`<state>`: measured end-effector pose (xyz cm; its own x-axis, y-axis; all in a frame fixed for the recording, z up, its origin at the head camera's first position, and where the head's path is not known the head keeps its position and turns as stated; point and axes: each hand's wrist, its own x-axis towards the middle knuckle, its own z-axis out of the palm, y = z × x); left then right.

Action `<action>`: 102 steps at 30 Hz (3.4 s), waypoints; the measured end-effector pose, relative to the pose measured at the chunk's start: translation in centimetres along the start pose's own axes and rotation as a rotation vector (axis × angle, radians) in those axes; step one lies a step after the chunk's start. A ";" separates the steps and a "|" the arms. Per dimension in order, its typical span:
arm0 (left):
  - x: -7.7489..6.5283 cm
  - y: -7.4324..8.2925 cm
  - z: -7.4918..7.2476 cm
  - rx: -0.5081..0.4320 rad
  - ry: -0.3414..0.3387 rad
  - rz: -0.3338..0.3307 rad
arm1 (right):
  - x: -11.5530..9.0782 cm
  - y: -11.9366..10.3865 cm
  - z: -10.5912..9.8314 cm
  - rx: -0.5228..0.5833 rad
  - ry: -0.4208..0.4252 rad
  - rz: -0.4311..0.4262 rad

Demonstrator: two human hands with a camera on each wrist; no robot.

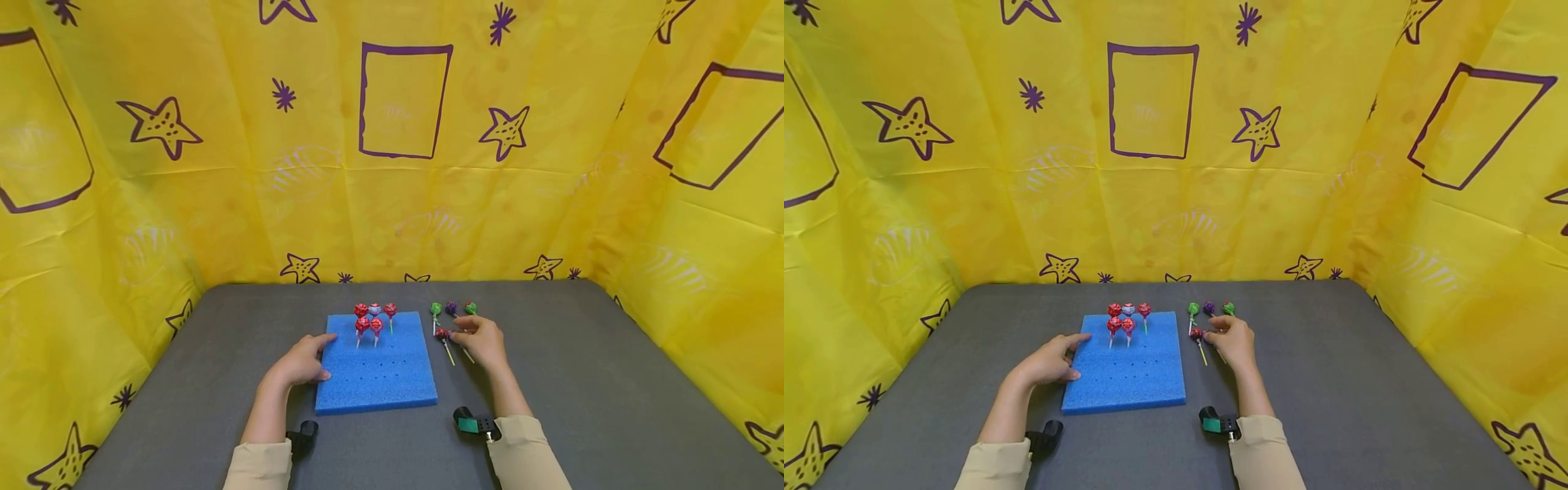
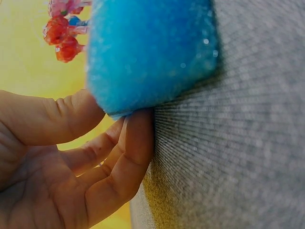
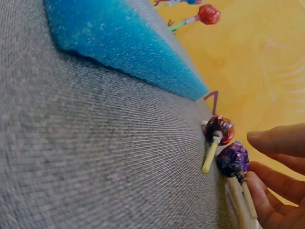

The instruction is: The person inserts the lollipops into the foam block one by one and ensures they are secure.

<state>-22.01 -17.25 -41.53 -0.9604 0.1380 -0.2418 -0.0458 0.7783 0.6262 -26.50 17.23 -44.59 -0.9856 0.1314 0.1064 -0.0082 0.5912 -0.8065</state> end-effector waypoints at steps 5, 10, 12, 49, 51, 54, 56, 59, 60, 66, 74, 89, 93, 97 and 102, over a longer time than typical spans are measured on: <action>0.0 0.0 0.0 0.003 0.003 0.002 | -0.1 0.2 0.3 -0.024 0.000 -0.014; 0.1 -0.1 0.1 -0.001 0.001 -0.012 | 0.0 0.4 0.5 -0.052 -0.004 -0.018; 0.1 -0.1 0.1 -0.003 0.000 -0.015 | 0.1 0.5 0.6 -0.066 -0.004 -0.030; 0.1 -0.1 0.1 -0.001 0.003 0.005 | -0.1 -0.8 0.4 -0.015 0.105 -0.007; 0.1 -0.1 0.1 -0.003 0.003 0.002 | -0.1 -1.1 0.3 -0.001 0.123 -0.013; 0.1 -0.1 0.1 -0.009 0.002 -0.007 | -0.2 -1.6 0.1 0.023 0.146 -0.025; 0.1 -0.1 0.1 -0.012 0.000 -0.010 | -0.2 -2.0 0.1 0.035 0.161 -0.036; 0.1 -0.1 0.1 -0.014 0.000 -0.012 | -0.3 -2.6 0.0 0.059 0.180 -0.042; 0.1 -0.1 0.1 -0.011 -0.001 -0.010 | -0.3 -2.8 0.1 0.071 0.185 -0.041; 0.1 -0.1 0.1 -0.007 0.002 0.001 | -0.6 -3.9 0.2 0.173 0.189 -0.028; 0.2 -0.3 0.3 -0.008 0.009 0.011 | -1.1 -4.9 0.8 0.252 0.174 -0.059; 0.3 -0.2 0.3 0.000 0.005 0.013 | -1.8 -5.7 3.2 0.389 0.097 -0.135; 0.3 -0.2 0.3 0.004 0.006 0.014 | -2.1 -5.9 3.8 0.404 0.079 -0.164; 0.2 -0.2 0.3 0.001 0.005 0.010 | -2.3 -6.1 4.2 0.413 0.055 -0.174; 0.2 -0.2 0.2 -0.005 0.004 0.006 | -2.5 -6.4 4.9 0.440 0.022 -0.181</action>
<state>-22.13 -17.22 -41.85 -0.9618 0.1400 -0.2350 -0.0414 0.7747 0.6309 -24.82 9.17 -42.54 -0.9580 0.0769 0.2762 -0.2548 0.2135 -0.9431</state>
